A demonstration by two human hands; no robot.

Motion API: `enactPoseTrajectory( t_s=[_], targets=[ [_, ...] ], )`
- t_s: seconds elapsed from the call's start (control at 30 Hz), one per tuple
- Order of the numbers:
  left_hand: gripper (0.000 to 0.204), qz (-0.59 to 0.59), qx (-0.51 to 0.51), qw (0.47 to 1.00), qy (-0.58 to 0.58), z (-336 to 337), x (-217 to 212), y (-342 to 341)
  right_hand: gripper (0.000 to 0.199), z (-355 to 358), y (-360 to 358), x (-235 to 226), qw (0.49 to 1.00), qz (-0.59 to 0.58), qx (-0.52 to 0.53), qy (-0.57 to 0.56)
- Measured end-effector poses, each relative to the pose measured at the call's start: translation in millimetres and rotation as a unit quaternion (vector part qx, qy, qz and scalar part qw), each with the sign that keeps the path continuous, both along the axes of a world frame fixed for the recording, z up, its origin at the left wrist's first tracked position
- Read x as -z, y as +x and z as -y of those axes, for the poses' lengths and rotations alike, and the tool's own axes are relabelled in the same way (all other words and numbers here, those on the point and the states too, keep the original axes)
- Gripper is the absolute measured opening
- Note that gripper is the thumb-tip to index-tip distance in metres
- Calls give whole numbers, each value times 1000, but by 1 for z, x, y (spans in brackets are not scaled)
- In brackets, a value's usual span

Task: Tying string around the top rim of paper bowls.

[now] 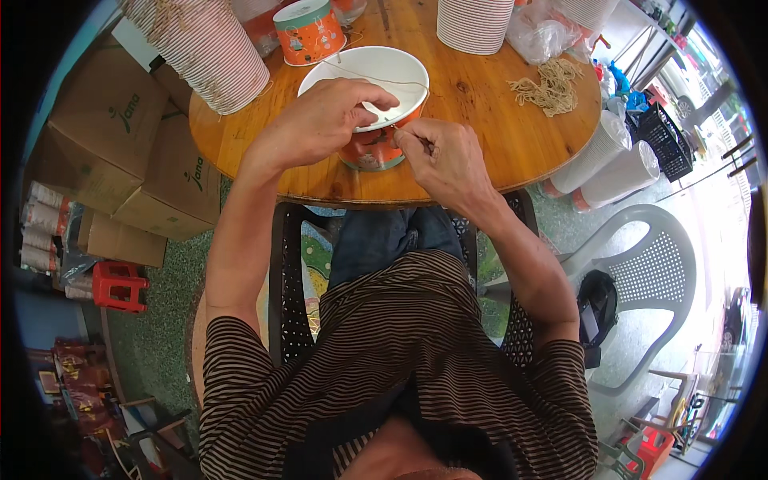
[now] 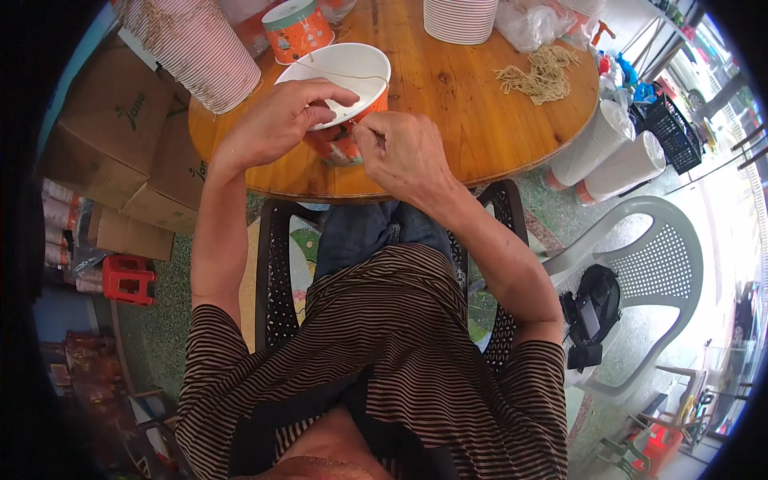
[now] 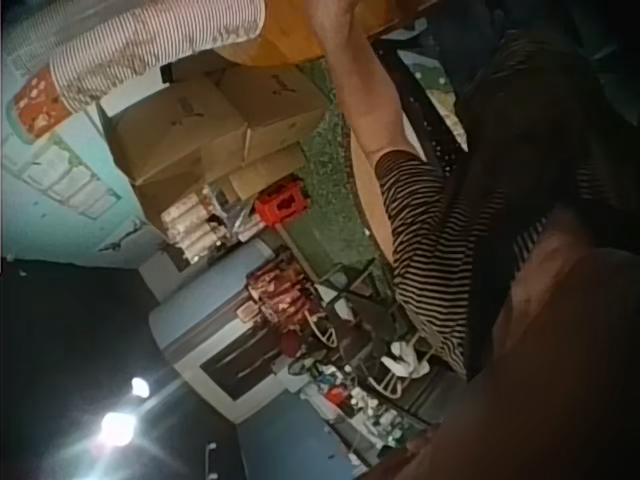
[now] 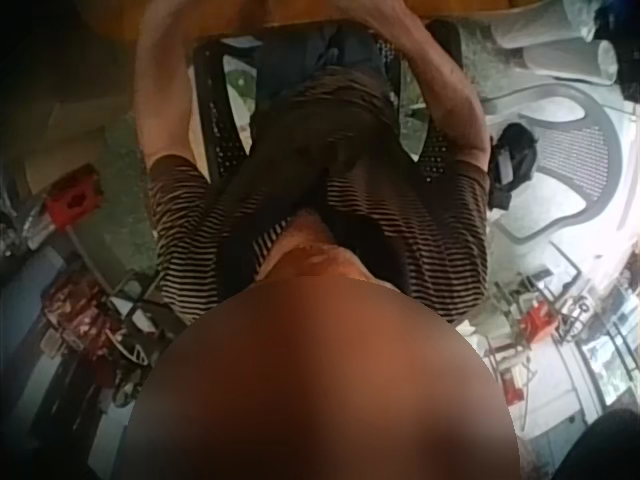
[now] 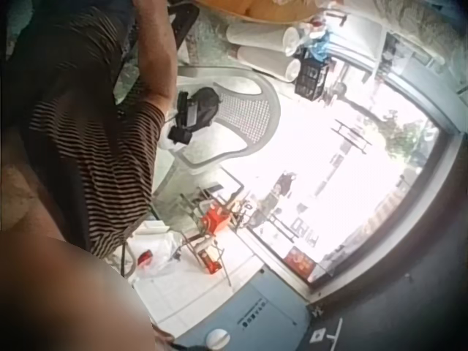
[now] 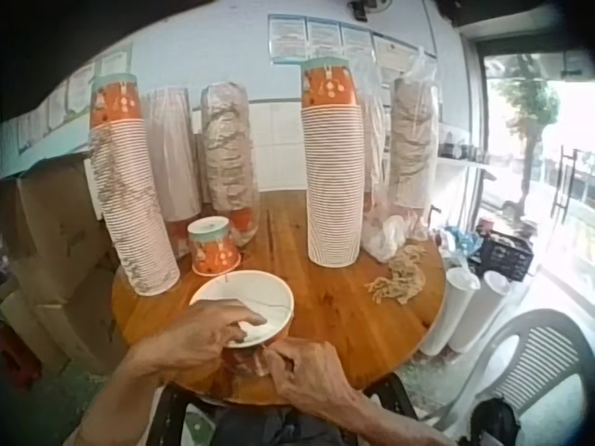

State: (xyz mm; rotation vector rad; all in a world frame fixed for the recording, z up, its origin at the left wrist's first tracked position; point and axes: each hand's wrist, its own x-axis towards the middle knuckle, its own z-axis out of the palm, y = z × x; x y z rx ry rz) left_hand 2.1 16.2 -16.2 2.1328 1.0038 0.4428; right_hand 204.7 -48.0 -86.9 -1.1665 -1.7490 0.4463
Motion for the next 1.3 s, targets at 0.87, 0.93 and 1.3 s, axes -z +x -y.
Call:
enactPoseTrajectory(
  t_s=[0.87, 0.93, 1.3],
  targets=[
    [23, -73, 147, 984, 65, -31, -2, -4, 21, -4, -6, -5, 1000, -5, -7, -25],
    [24, -71, 139, 987, 47, -33, -2, -3, 21, -4, -5, -5, 1000, -6, -8, -28],
    [20, 3, 39, 990, 132, -29, -1, -14, 22, -2, 4, 1, 999, -42, 16, -29]
  ],
)
